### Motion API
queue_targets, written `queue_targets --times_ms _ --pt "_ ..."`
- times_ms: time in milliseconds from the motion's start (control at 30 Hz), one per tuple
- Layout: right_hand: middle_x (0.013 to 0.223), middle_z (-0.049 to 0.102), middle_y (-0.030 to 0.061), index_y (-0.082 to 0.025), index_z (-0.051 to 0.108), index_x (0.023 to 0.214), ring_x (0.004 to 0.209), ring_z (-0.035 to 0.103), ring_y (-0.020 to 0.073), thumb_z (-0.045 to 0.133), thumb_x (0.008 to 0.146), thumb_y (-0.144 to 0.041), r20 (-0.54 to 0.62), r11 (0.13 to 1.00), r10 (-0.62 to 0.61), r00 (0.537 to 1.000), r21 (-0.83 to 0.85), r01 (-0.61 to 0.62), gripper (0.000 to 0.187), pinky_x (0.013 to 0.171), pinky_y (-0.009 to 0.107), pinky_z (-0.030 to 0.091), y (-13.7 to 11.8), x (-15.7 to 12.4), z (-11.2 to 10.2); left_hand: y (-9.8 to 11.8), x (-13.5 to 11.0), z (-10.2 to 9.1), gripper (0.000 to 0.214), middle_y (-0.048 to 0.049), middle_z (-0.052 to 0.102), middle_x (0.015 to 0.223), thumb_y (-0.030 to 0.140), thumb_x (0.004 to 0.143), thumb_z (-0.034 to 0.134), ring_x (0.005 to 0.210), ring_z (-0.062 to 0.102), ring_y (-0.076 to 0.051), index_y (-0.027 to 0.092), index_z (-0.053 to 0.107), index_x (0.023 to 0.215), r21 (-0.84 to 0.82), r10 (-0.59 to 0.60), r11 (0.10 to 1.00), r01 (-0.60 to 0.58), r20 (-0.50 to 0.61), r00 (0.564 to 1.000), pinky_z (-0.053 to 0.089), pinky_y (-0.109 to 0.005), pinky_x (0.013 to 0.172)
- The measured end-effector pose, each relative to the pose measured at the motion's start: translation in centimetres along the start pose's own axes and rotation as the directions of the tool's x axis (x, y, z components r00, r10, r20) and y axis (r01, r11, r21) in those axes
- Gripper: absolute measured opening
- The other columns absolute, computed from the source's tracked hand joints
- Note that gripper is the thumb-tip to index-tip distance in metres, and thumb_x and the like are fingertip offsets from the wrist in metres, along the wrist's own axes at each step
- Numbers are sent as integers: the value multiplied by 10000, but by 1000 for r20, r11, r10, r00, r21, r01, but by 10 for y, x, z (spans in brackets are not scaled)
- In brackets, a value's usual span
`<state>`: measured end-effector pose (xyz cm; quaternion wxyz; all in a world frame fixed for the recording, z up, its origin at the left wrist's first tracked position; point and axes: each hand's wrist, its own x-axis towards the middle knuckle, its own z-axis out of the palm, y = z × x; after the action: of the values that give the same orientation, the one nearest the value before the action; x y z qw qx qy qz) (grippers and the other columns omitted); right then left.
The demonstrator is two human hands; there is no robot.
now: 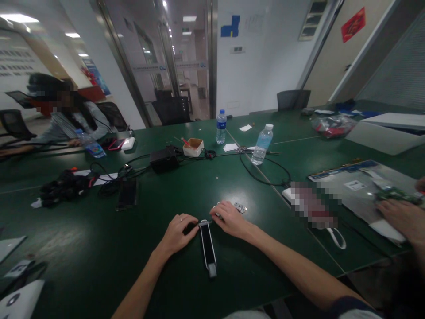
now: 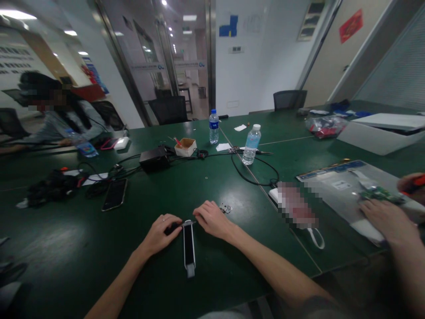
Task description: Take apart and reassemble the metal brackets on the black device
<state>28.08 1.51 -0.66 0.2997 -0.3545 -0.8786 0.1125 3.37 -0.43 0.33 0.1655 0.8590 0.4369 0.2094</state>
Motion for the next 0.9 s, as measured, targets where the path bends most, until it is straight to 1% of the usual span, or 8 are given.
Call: queue_targets --times_ms 67,133,267,367,533,733,833,900 --pt "905 647 65 -174 568 971 850 527 174 482 923 -174 1 997 -54 999 47 54 98 750 315 390 -8 0 2 4 0 0 170 -33 673 965 260 888 545 880 598 -164 202 638 1018 10 47 999 -47 -61 997 454 -306 778" --pt "905 646 57 -175 568 965 848 529 165 490 925 -185 10 990 -112 994 86 111 89 759 310 397 -14 0 4 10 0 0 163 -37 680 934 257 902 524 864 606 -162 196 641 1000 21 102 995 -100 -104 989 457 -308 773" --pt "868 637 47 -177 574 928 838 528 155 496 927 -194 32 979 -174 984 109 170 80 771 305 406 -23 1 5 19 -1 4 185 -46 689 889 253 926 481 802 612 -154 187 654 945 28 182 983 -180 -122 976 455 -304 733" --pt "867 643 49 -175 579 909 835 532 155 478 941 -209 25 979 -171 985 115 167 112 772 303 408 -25 2 6 22 -1 5 194 -50 695 884 255 933 476 783 615 -150 185 657 930 10 189 982 -189 -114 975 454 -307 727" --pt "873 657 45 -178 587 906 836 542 153 486 951 -264 5 987 -126 992 105 125 140 770 301 400 -22 1 7 22 0 2 212 -53 702 908 296 945 473 807 624 -156 198 660 946 -20 177 984 -179 -79 981 458 -311 737" --pt "883 664 48 -180 597 916 856 552 159 512 942 -324 4 989 -125 992 80 124 170 780 308 389 -17 0 10 19 -1 4 183 -65 701 994 285 930 507 865 632 -165 206 663 985 -27 214 976 -217 -92 973 455 -324 779" --pt "886 665 49 -178 596 917 856 550 160 525 934 -338 2 990 -118 993 74 117 176 769 307 385 -17 1 10 19 -1 2 164 -56 704 968 260 925 512 857 635 -158 198 655 975 -25 227 973 -229 -84 970 451 -310 765" --pt "898 665 53 -175 593 921 866 547 165 528 931 -325 -1 992 -104 995 68 104 164 772 311 379 -15 1 9 16 0 -2 148 -49 704 944 243 916 519 843 631 -155 191 649 961 -13 212 977 -214 -78 974 446 -305 760"
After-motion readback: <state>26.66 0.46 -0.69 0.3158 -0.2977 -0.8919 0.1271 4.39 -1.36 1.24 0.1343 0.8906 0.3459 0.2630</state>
